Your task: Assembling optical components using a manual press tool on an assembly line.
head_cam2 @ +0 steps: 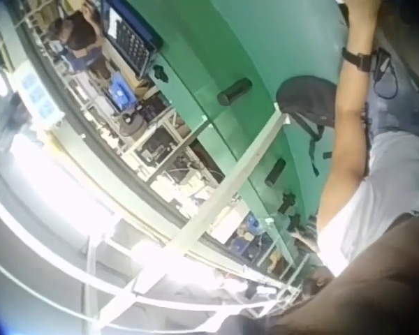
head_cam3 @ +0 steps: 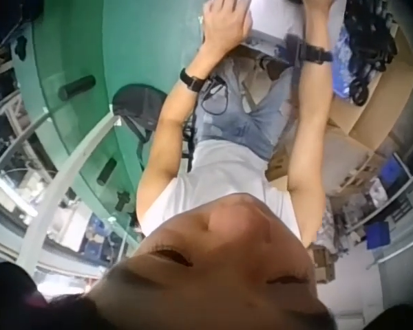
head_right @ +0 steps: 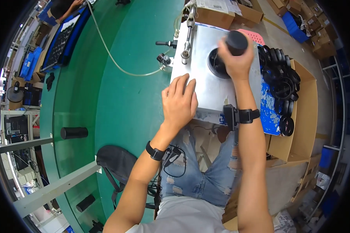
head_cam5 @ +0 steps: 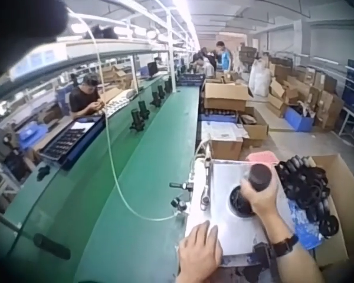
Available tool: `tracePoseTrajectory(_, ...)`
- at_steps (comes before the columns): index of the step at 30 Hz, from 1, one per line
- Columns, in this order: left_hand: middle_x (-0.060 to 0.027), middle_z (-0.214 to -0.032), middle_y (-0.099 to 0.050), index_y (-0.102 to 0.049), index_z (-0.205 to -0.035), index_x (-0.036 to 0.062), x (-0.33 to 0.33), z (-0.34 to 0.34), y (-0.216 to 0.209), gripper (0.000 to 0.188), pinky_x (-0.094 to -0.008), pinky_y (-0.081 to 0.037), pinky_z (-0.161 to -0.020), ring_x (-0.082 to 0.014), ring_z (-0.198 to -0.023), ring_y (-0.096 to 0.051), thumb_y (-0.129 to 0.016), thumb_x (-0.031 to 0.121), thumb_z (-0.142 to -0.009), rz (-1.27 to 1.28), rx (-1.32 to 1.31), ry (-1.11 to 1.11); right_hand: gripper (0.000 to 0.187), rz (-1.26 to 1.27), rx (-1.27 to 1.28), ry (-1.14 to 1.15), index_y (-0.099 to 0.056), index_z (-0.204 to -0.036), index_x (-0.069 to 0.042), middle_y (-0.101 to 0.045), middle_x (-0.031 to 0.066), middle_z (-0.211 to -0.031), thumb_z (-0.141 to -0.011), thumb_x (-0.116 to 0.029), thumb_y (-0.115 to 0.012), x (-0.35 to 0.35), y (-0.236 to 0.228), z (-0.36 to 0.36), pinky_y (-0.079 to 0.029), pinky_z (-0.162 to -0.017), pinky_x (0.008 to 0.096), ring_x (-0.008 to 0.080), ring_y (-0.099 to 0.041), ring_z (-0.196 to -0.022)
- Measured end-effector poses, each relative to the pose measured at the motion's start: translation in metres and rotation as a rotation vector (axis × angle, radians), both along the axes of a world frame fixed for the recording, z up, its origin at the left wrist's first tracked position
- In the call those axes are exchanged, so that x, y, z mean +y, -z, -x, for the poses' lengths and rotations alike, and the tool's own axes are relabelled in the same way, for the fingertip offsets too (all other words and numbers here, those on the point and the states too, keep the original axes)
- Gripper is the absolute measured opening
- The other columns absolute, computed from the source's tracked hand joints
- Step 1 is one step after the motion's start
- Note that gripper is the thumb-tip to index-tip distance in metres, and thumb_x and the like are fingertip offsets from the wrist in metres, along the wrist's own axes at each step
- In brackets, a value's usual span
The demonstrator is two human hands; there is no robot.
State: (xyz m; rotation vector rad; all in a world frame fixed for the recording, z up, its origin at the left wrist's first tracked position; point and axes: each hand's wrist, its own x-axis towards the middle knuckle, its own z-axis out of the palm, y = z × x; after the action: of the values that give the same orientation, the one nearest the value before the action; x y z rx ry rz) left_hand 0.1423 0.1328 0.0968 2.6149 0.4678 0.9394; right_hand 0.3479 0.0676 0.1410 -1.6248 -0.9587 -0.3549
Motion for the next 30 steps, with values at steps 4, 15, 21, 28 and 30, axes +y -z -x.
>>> tracePoseTrajectory(4, -0.0130, -0.126, -0.054, -0.061, -0.114, 0.0037, -0.001, -0.001, 0.000, 0.040, -0.0378, -0.037, -0.087, -0.0266, -0.120, -0.048, -0.063, 0.018, -0.078, -0.022, -0.023, -0.003, 0.032, -0.240, 0.120, 0.109, -0.054, -0.102, -0.002, -0.066, 0.0051, -0.093, -0.079, -0.006, -0.075, -0.001, 0.005, 0.010, -0.050, -0.076, 0.0252, 0.0107, -0.061, -0.082)
tracePoseTrajectory(15, -0.0129, -0.125, -0.056, -0.061, -0.113, 0.0052, 0.001, 0.003, 0.004, 0.039, -0.0377, -0.036, -0.090, -0.0269, -0.119, -0.049, -0.063, 0.020, -0.077, -0.001, -0.013, 0.003, 0.028, -0.005, 0.371, -0.187, -0.059, -0.102, 0.000, -0.065, 0.0063, -0.088, -0.079, -0.010, -0.073, -0.007, -0.008, -0.012, -0.049, -0.082, 0.0308, 0.0164, -0.062, -0.083)
tracePoseTrajectory(21, -0.0128, -0.126, -0.056, -0.062, -0.112, 0.0054, 0.000, 0.003, 0.005, 0.038, -0.0387, -0.036, -0.090, -0.0266, -0.120, -0.049, -0.062, 0.019, -0.077, 0.034, -0.025, -0.015, 0.025, -0.123, 0.118, 0.295, -0.061, -0.091, -0.001, -0.066, 0.0041, -0.084, -0.075, -0.009, -0.078, 0.012, 0.010, 0.015, -0.050, -0.074, 0.0250, 0.0107, -0.062, -0.077)
tracePoseTrajectory(28, -0.0132, -0.111, -0.062, -0.063, -0.100, 0.0045, 0.033, 0.015, -0.017, 0.023, -0.0405, -0.043, -0.086, -0.0307, -0.106, -0.057, -0.061, 0.013, -0.079, 0.437, -0.120, 0.320, 0.017, 0.062, 0.540, -0.426, -0.061, -0.092, -0.003, -0.065, 0.0041, -0.089, -0.078, -0.009, -0.070, -0.015, -0.005, -0.013, -0.045, -0.084, 0.0274, 0.0131, -0.060, -0.086)
tracePoseTrajectory(30, -0.0146, -0.098, -0.065, -0.063, -0.094, 0.0022, 0.050, 0.013, -0.029, 0.016, -0.0390, -0.048, -0.079, -0.0325, -0.091, -0.062, -0.060, 0.010, -0.080, 0.532, -0.218, 0.299, 0.015, 0.058, 0.343, -0.164, -0.063, -0.090, -0.002, -0.066, 0.0035, -0.088, -0.079, -0.009, -0.071, -0.012, 0.002, -0.002, -0.045, -0.081, 0.0259, 0.0118, -0.061, -0.083)
